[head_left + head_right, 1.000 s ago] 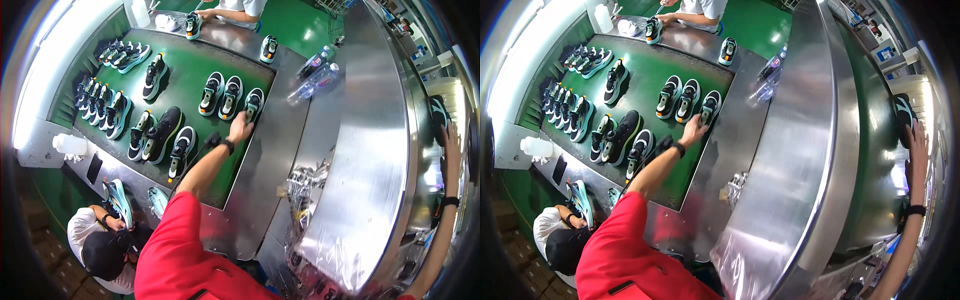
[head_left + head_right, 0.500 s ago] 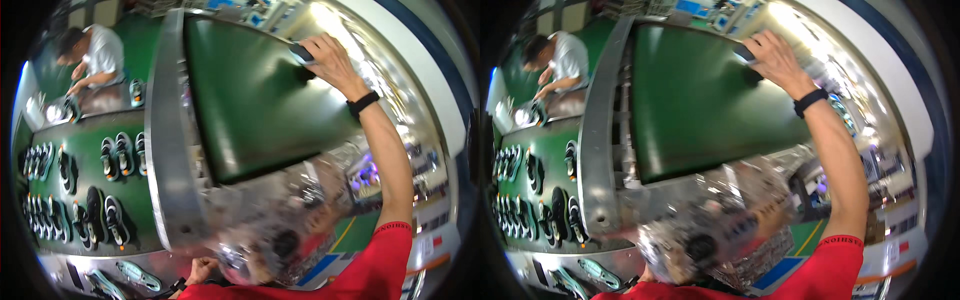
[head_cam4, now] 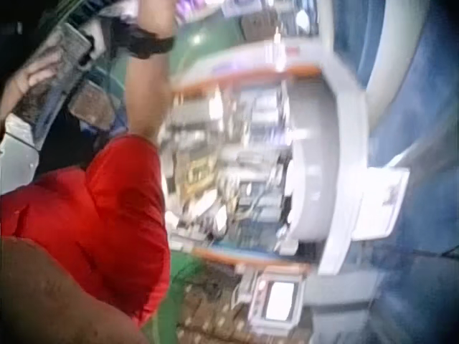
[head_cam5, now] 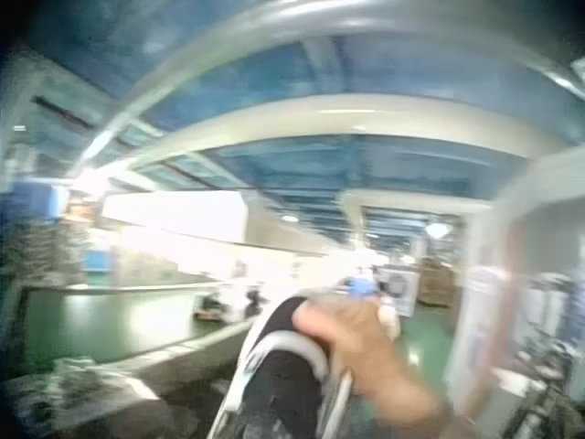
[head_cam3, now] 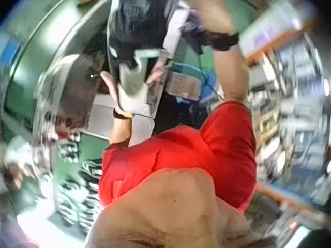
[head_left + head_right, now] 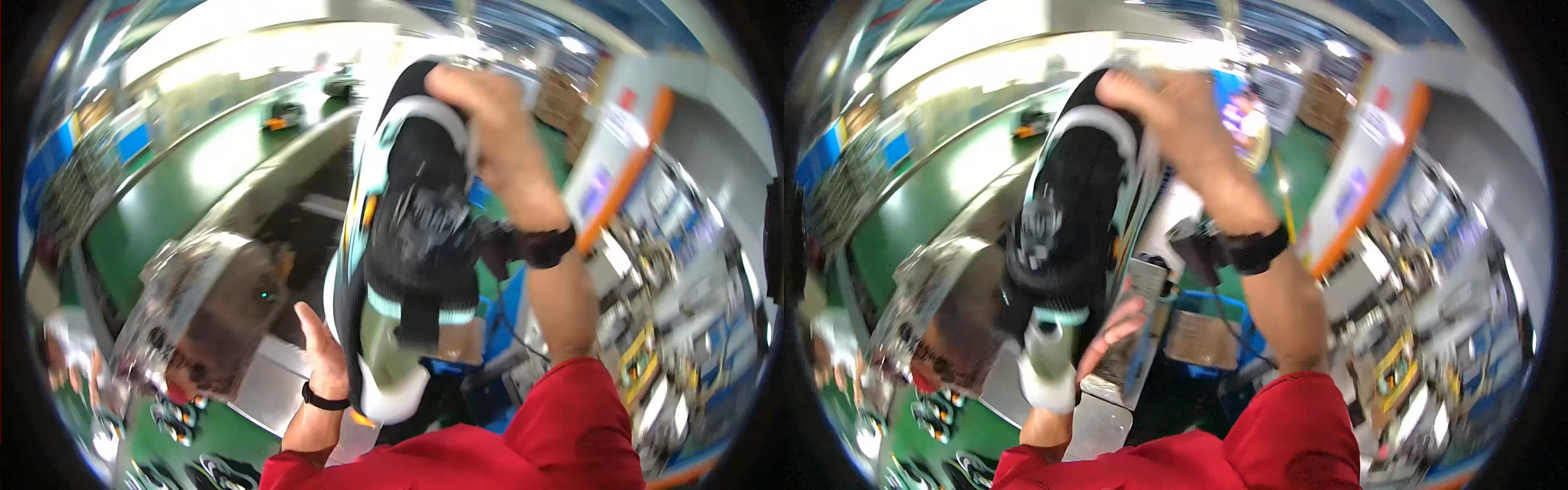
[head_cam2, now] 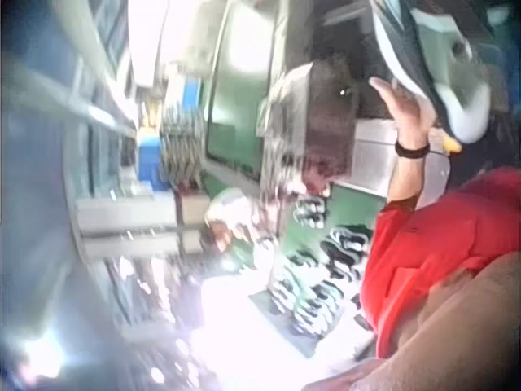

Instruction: Operating a specialized machine to press or attach shoe soles during the manufacturing process.

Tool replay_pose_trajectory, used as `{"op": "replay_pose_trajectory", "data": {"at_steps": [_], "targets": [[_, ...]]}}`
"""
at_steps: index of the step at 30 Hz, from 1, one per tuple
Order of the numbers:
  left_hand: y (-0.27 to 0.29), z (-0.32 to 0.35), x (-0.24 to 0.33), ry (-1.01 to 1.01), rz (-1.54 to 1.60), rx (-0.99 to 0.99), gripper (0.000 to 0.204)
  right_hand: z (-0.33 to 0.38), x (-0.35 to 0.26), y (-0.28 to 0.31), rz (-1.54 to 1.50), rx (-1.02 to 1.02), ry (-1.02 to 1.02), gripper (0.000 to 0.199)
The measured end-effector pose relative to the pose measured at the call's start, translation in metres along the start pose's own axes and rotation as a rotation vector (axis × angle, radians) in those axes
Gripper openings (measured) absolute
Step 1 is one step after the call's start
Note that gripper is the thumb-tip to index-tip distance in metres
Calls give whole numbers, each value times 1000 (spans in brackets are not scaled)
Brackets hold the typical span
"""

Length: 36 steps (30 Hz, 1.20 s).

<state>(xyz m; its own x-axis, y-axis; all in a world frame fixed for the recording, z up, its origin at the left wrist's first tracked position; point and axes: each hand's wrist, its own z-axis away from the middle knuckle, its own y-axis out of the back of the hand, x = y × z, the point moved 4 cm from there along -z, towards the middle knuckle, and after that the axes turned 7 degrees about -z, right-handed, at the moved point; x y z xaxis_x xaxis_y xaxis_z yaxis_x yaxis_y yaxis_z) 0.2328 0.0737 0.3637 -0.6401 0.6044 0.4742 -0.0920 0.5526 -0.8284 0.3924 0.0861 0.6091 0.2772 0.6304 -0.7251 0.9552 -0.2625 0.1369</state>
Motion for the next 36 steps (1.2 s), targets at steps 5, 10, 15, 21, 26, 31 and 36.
{"op": "replay_pose_trajectory", "data": {"at_steps": [5,10,15,21,26,31,36], "targets": [[-89,-25,-136,249,-15,-273,91,173,19,132,104,280,-351,40],[-106,-45,-270,434,-171,-58,58,381,-33,223,-184,664,-373,61],[-189,-41,-409,400,-864,-476,63,521,-83,275,437,1120,-297,65],[-236,-41,-582,690,-878,-812,65,699,-120,331,237,1714,-286,55],[-192,-102,-773,287,-1257,-682,55,777,-169,340,441,1847,-125,56],[-220,-111,-864,346,-1496,-761,54,792,-225,313,798,2011,-143,56],[-203,-123,-933,172,-1659,-639,39,809,-242,323,963,2115,-244,55]]}}
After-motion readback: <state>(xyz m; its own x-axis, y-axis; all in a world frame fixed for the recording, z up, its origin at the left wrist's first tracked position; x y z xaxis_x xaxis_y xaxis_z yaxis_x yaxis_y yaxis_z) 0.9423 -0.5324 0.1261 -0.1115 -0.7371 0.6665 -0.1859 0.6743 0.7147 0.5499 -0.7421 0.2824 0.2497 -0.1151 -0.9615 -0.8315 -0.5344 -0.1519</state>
